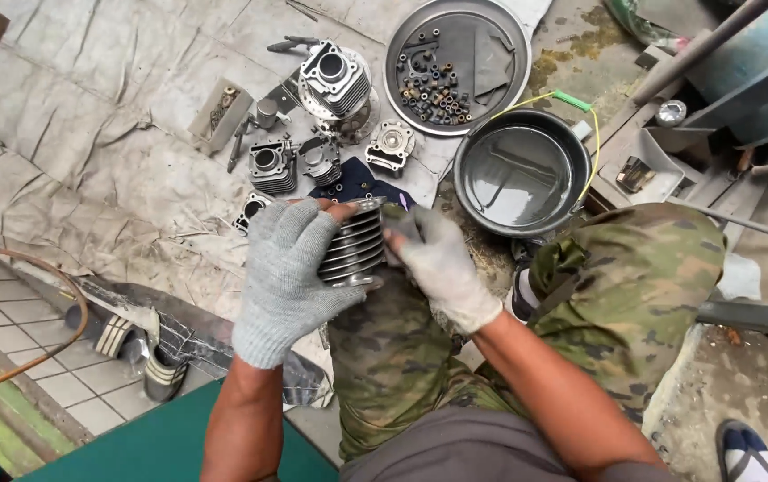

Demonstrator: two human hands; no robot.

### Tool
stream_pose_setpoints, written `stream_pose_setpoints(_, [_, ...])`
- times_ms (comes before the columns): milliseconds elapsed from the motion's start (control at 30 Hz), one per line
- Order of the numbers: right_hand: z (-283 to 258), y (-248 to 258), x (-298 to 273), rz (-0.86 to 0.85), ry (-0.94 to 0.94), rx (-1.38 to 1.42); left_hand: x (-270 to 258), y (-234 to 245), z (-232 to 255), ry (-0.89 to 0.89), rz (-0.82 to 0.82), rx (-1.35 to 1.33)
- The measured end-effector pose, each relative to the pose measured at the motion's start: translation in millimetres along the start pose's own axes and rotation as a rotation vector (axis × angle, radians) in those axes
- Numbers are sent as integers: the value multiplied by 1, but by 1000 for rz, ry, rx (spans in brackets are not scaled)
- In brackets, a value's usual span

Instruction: The person cleans a metal engine cylinder head using a purple brush and a cloth. They scrub the exterior fins and interior surfaces, then wipe the part with a cloth. Finally, they use a wrench to tighten a bolt on the cylinder head.

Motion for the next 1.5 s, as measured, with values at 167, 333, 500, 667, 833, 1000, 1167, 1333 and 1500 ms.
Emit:
stream_pose_setpoints(167, [9, -3, 3, 156, 134, 225, -7, -20, -10, 107, -30, -136])
stream_pose_setpoints(333, [-13, -14, 0, 105, 187, 280, -8, -10, -17, 178, -24, -133])
stream_pose_setpoints(500, [-18, -22, 0, 54, 153, 210, -9, -4, -17, 146, -9, -66])
stream_pose_setpoints(667, [-19, -30, -13, 86, 67, 312, -7, 6, -22, 314, -29, -163])
stream_pose_setpoints(833, [18, -44, 17, 113, 104, 287, -11, 5, -21, 332, -29, -145])
stream_pose_setpoints(1000, [18, -38, 10, 18, 151, 194, -9, 8, -24, 308, -33, -140])
stream_pose_setpoints(1167, [7, -45, 29, 116, 102, 408, -12, 7, -27, 346, -43, -159])
stream_pose_setpoints(1333, [-1, -43, 0, 53, 104, 364, -16, 11, -24, 392, -44, -207])
stream_pose_setpoints(1500, [6, -40, 12, 30, 222, 200, -17, 5, -27, 309, -30, -164])
Point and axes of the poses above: each hand's wrist, its own x-axis towards the middle knuckle, its own y-axis out of the back of the hand, z = x × y, the point moved 3 cm from there along x, towards the middle knuckle, and after that the axes turned 14 degrees about y, right-handed, at the moved point
